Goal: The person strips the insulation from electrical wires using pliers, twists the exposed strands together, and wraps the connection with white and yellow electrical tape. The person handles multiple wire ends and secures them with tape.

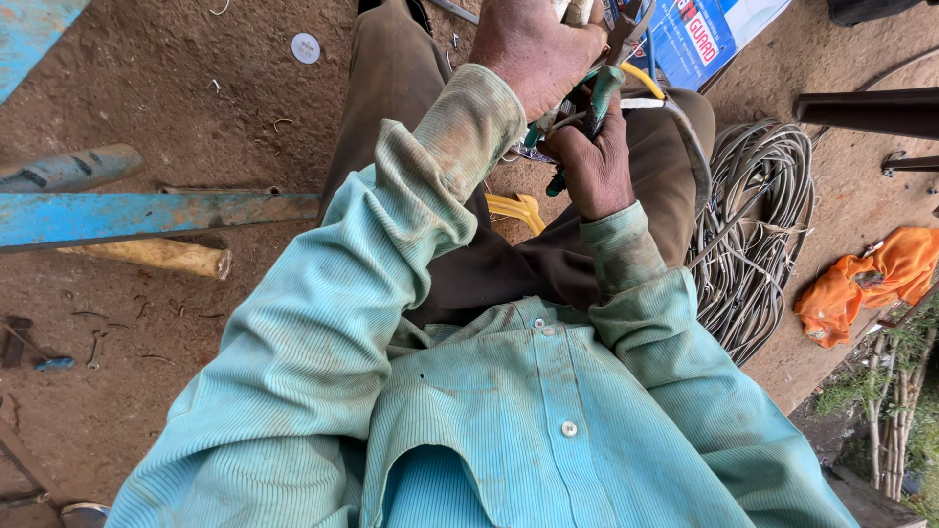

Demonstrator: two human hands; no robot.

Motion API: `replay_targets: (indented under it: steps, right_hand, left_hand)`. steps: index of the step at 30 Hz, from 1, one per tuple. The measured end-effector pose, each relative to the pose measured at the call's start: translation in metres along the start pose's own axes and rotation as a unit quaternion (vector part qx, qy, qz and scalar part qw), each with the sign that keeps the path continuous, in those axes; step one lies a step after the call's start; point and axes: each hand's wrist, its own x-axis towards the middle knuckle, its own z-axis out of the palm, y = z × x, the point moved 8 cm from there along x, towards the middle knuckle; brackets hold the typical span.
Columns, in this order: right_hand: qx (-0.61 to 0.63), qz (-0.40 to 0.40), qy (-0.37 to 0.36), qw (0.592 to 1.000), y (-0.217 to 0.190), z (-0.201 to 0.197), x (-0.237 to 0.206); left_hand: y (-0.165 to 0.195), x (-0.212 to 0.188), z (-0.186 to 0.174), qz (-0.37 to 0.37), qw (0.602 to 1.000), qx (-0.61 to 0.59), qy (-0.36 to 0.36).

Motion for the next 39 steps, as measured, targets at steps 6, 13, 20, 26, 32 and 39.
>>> replay_targets:
  steps: [6, 13, 20, 26, 32, 39]
  right_hand:
    - [0.012, -0.01, 0.045, 0.999, 0.023, -0.008, 0.001]
    - [-0.022, -0.054, 0.085, 0.995, 0.038, -0.016, 0.005]
    - [0.098, -0.079, 0.049, 0.991, 0.044, -0.018, 0.002]
    - [0.015, -0.112, 0.053, 0.992, 0.055, -0.025, -0.001]
    - [0.001, -0.06, 0.091, 0.994, 0.062, -0.033, 0.001]
    - [-0.036, 0.087, 0.127, 0.987, 0.069, -0.038, -0.002]
  left_hand:
    - [-0.006, -0.004, 0.004, -0.022, 1.0, -0.003, -0.014]
    - [0.018, -0.01, -0.022, -0.003, 1.0, -0.009, -0.01]
    - [0.026, -0.062, -0.085, 0.005, 0.922, 0.33, -0.204]
    - [0.049, -0.054, -0.084, 0.064, 0.78, 0.585, -0.213]
    - [0.063, -0.045, -0.06, 0.135, 0.745, 0.618, -0.212]
    - [0.081, -0.036, -0.047, 0.174, 0.721, 0.651, -0.162]
